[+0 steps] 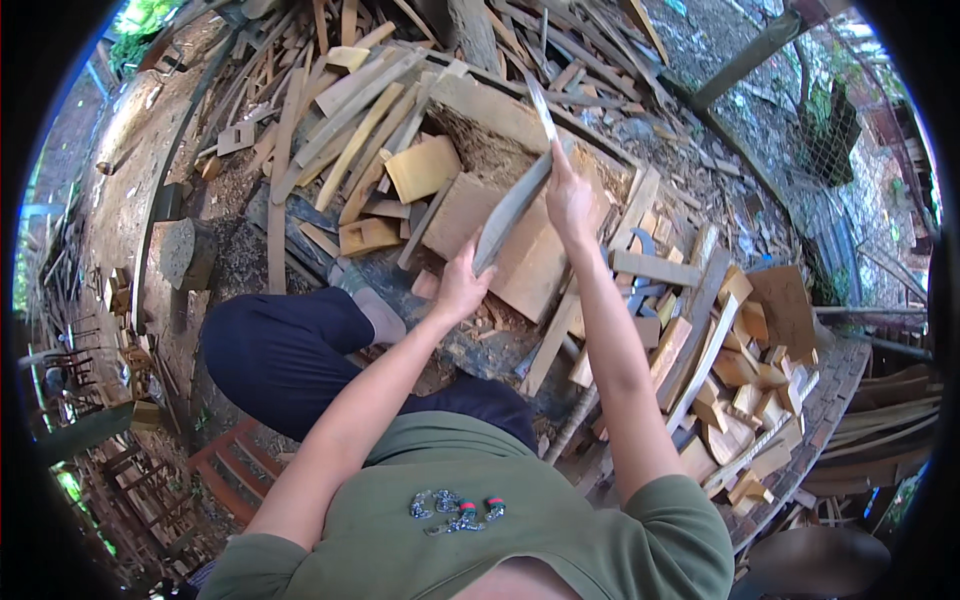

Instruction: Shaping and scraping a piece of wood with a metal scraper and sandpaper.

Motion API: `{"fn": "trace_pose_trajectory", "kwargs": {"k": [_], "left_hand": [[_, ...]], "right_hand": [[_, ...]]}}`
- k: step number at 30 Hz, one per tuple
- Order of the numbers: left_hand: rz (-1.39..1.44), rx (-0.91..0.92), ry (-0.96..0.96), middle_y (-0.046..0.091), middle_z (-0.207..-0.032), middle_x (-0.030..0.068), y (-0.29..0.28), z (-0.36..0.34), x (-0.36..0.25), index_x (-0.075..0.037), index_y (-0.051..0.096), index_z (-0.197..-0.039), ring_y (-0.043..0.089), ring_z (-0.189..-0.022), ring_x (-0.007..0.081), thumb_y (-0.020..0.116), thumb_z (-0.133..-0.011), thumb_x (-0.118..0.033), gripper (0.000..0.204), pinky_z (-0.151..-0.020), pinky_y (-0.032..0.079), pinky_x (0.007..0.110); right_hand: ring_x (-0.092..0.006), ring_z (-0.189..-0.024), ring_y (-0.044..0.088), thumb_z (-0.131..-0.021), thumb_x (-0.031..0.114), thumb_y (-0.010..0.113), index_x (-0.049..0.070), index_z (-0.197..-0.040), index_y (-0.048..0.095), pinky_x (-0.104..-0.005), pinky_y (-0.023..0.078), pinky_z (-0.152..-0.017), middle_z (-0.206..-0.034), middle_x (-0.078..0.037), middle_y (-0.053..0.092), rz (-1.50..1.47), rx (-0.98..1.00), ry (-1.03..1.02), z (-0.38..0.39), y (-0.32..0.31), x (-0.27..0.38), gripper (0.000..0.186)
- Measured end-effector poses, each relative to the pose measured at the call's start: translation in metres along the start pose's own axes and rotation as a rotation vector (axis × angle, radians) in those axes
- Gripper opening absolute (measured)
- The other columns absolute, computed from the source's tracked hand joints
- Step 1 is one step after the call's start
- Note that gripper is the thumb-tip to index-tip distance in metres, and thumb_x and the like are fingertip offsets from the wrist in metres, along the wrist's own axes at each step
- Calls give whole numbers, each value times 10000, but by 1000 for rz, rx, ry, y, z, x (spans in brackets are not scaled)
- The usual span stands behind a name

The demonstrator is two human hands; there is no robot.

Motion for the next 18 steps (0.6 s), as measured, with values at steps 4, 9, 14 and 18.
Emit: {"fn": "trace_pose_trajectory", "kwargs": {"k": [4,9,14,18], "left_hand": [[-28,-70,96,590,-1255,262,6,1,12,-30,385,-1446,576,-1171,404,692,-794,-47,721,-971,477,405],[17,4,21,606,-1222,266,-1,1,-1,-24,393,-1441,605,-1135,389,693,-798,-74,712,-939,495,409],[-50,-1,16,592,-1243,272,4,0,5,-45,364,-1463,570,-1179,403,681,-807,-78,729,-982,466,422],[5,-23,81,584,-1254,270,13,-2,-2,-48,370,-1459,567,-1173,413,681,-801,-86,729,-992,458,425]], "right_hand": [[-434,-686,647,-955,105,467,251,-1434,472,-500,489,-605,-779,-270,639,-26,156,-73,66,-21,38,501],[-433,-733,662,-950,152,447,286,-1420,472,-512,513,-613,-792,-244,662,-15,30,37,1,-23,-6,489],[-389,-675,672,-901,90,471,301,-1444,447,-504,516,-579,-722,-220,648,67,72,-142,28,-16,7,583],[-406,-770,676,-967,140,474,289,-1429,471,-498,520,-649,-859,-239,669,-13,27,-240,36,-20,-17,486]]}}
Point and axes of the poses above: each hand's wrist, its own z-axis away from the middle knuckle, its own y-axis out of the palm, x = y × z, the point moved 3 cm from there along -z, towards the middle knuckle
